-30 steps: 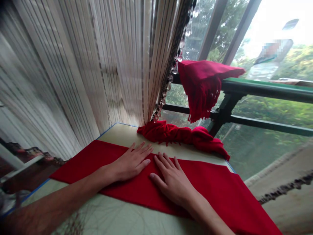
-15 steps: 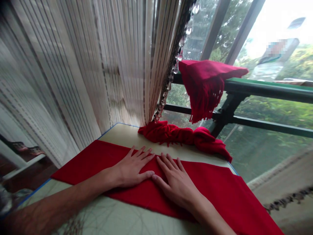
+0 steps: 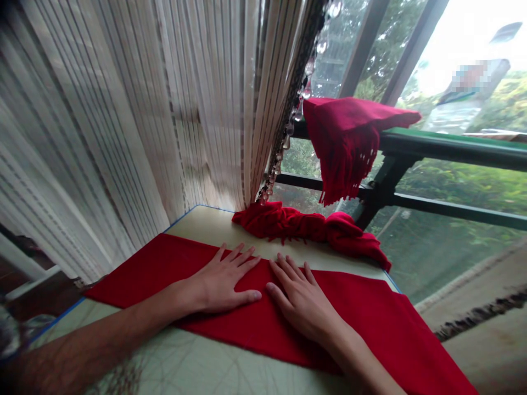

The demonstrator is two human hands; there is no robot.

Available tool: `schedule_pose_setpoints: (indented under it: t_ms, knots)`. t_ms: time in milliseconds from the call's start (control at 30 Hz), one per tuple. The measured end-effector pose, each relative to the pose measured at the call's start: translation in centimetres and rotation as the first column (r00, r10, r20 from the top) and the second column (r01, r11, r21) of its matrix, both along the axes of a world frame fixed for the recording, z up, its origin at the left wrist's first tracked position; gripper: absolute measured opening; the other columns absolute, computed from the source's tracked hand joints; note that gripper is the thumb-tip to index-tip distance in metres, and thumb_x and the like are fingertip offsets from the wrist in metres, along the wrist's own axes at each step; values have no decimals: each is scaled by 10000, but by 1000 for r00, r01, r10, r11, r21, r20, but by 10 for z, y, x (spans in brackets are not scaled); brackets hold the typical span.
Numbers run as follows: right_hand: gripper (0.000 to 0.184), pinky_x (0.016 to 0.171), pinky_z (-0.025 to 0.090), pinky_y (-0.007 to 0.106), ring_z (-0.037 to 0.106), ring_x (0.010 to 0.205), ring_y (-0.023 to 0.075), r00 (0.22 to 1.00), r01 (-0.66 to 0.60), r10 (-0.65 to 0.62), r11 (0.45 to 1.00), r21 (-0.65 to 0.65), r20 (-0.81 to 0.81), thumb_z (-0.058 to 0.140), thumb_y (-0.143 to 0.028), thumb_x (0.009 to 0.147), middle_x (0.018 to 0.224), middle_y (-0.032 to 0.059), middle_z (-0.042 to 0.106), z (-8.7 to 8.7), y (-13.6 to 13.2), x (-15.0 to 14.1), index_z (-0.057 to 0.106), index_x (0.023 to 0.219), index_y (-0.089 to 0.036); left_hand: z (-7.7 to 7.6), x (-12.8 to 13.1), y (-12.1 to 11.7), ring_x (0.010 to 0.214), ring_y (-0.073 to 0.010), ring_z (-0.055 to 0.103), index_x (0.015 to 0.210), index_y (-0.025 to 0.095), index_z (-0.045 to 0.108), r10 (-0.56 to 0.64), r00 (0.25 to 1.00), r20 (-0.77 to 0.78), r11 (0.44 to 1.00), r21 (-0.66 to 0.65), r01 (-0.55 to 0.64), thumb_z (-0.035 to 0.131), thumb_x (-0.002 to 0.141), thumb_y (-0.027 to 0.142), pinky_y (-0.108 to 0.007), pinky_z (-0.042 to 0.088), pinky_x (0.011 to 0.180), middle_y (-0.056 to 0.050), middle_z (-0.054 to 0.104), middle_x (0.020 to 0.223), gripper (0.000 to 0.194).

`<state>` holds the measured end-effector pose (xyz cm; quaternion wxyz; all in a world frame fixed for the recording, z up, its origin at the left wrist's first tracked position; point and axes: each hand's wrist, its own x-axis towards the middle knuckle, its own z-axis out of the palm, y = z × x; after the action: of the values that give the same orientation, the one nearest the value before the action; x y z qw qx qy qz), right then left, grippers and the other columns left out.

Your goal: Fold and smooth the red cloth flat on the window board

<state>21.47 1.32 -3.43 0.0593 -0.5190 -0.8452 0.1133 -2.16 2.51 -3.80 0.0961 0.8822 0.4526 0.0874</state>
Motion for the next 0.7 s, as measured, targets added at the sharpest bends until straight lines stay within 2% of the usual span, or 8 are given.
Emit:
schedule_pose_setpoints:
  t_ms: [167, 433, 567, 700]
  knots:
    - [698, 1248, 64, 543, 42, 1524, 214, 1000, -4, 3, 999, 51, 23, 229, -667, 993, 1651, 28, 92, -2, -2, -5, 214, 1563, -265, 1, 1, -1, 1519, -371, 98, 1573, 243, 281, 13, 1000, -9, 1000, 12, -13, 260, 869, 861, -671, 21, 1178, -110, 218, 1642, 937]
    - [658, 1253, 75, 523, 65, 1523, 208, 999, -33, 33, 999, 0, 19, 216, -643, 1005, 1648, 15, 134, 0, -6, -8, 221, 1561, -291, 2, 1, -2, 1522, -365, 81, 1576, 215, 272, 21, 1000, -20, 1000, 4, -21, 241, 854, 878, -658, 22, 1186, -120, 211, 1641, 981]
    - [685, 1250, 80, 541, 68, 1524, 224, 1000, -3, 3, 1000, 1, 14, 231, -674, 991, 1646, 18, 152, -1, -4, 1, 228, 1560, -291, 5, 1, -2, 1520, -372, 87, 1577, 193, 267, 26, 1000, -17, 1000, -12, -26, 261, 845, 886, -656, 16, 1187, -125, 194, 1644, 1008]
    - [686, 1241, 69, 569, 29, 1525, 222, 999, 41, -42, 997, 58, 12, 214, -675, 992, 1652, 17, 120, -3, -3, 2, 242, 1557, -286, 6, 2, -1, 1520, -371, 89, 1581, 185, 255, 31, 999, -26, 999, -28, -31, 274, 842, 886, -653, 16, 1188, -128, 181, 1646, 1019]
